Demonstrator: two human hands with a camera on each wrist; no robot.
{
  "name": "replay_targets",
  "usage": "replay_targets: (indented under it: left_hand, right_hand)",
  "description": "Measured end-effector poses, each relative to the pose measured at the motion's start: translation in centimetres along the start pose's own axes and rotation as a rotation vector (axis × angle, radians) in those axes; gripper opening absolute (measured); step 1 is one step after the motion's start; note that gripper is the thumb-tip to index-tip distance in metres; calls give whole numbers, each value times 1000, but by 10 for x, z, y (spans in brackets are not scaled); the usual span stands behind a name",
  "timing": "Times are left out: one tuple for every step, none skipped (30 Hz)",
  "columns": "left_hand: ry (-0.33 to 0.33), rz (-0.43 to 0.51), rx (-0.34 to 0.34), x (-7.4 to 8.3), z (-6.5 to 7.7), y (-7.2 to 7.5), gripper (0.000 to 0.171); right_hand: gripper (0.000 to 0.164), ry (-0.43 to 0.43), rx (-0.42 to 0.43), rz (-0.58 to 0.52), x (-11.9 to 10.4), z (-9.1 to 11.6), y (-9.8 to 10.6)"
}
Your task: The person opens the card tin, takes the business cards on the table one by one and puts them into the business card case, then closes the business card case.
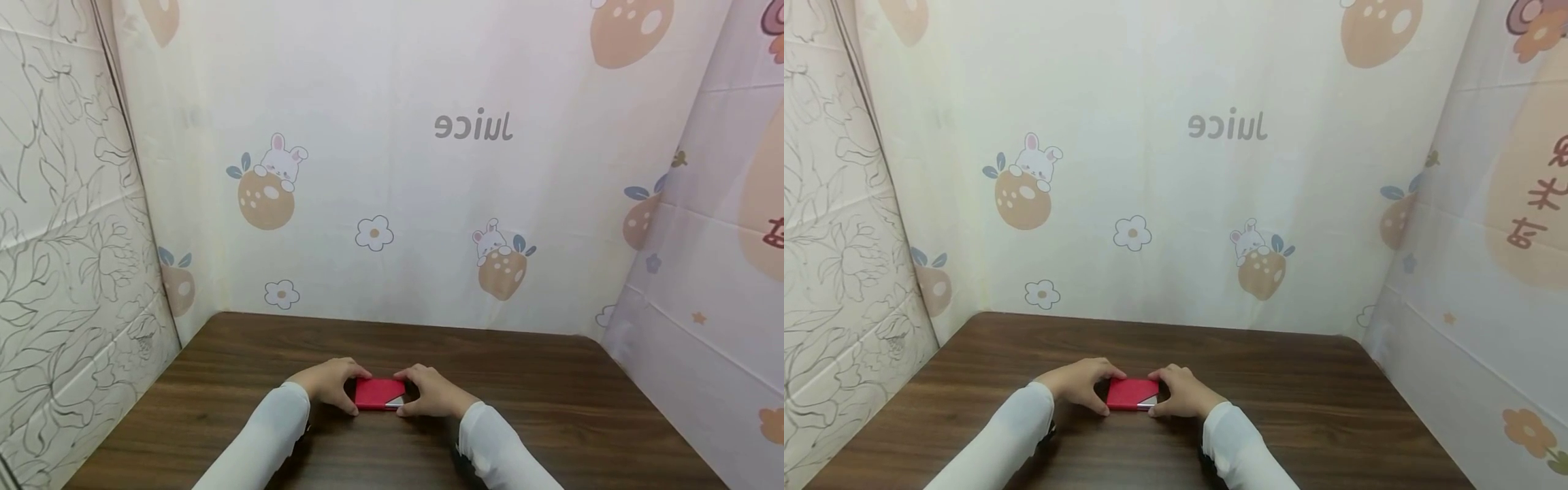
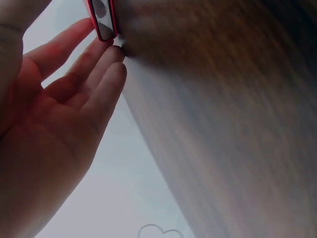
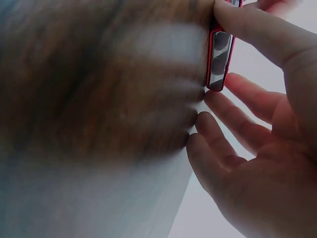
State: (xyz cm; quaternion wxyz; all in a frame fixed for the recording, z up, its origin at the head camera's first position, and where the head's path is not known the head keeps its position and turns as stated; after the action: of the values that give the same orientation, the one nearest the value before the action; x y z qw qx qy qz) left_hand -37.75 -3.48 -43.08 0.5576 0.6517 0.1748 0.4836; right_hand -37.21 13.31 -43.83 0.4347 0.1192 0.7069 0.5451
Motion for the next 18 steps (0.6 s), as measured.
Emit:
replay_targets:
  left_hand:
    - [6, -5, 2, 1, 1, 1, 62]
    - [14, -9, 2, 2, 1, 1, 62]
    - [20, -11, 3, 3, 1, 1, 61]
    - [27, -13, 2, 4, 2, 1, 60]
    - [32, -16, 3, 4, 2, 1, 60]
    - [37, -19, 4, 5, 2, 1, 60]
    - [39, -24, 6, 5, 2, 1, 59]
    - [42, -26, 8, 5, 2, 2, 59]
    - [43, -30, 10, 5, 2, 2, 59]
    - [44, -32, 13, 5, 2, 2, 58]
    - [46, -32, 14, 5, 2, 3, 58]
    - [47, -33, 14, 5, 2, 3, 58]
    - [48, -34, 14, 5, 1, 2, 58]
    - [48, -35, 13, 5, 1, 2, 58]
    - [45, -37, 13, 5, 1, 2, 58]
    - [42, -36, 12, 6, 0, 1, 59]
    - [40, -32, 9, 7, 0, 0, 58]
    - [35, -34, 8, 8, 0, 0, 58]
  right_hand:
    - [63, 1, 1, -2, 0, 0, 0]
    - [62, 3, 1, -1, -1, 0, 1]
    - [61, 4, 1, -3, -1, 0, 1]
    - [61, 7, 0, -2, -1, 0, 1]
    - [61, 8, -2, -2, -1, 0, 0]
    - [61, 9, -4, -1, -1, -1, 0]
    - [60, 9, -5, 1, -1, -1, 0]
    - [60, 11, -5, 4, -1, -1, 0]
    - [60, 11, -4, 6, -1, -1, 1]
    - [60, 11, -3, 9, -2, -1, 1]
    - [60, 11, -1, 9, -2, -2, 2]
    - [60, 9, 0, 8, -2, -2, 2]
    - [59, 8, 1, 7, -2, -1, 3]
    - [59, 6, 1, 5, -2, -1, 3]
    - [59, 5, 0, 3, -2, 0, 3]
    - [59, 4, -1, 0, -2, 0, 3]
    - [59, 4, -1, -2, -2, 1, 3]
    - [58, 5, -2, -4, -1, 3, 3]
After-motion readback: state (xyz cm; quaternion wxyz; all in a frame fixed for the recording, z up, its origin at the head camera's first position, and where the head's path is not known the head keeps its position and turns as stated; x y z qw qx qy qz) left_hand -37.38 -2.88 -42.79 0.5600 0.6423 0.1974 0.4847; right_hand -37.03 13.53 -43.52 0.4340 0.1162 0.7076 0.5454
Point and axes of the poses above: each hand's wrist, its own z-axis away from the middle knuckle, its own y-axis out of the back of the hand, x = y × z, the point moved 8 cm from there along -z, towards the middle knuckle, and after that the axes turned 7 degrees about y, right-handed, at the moved point
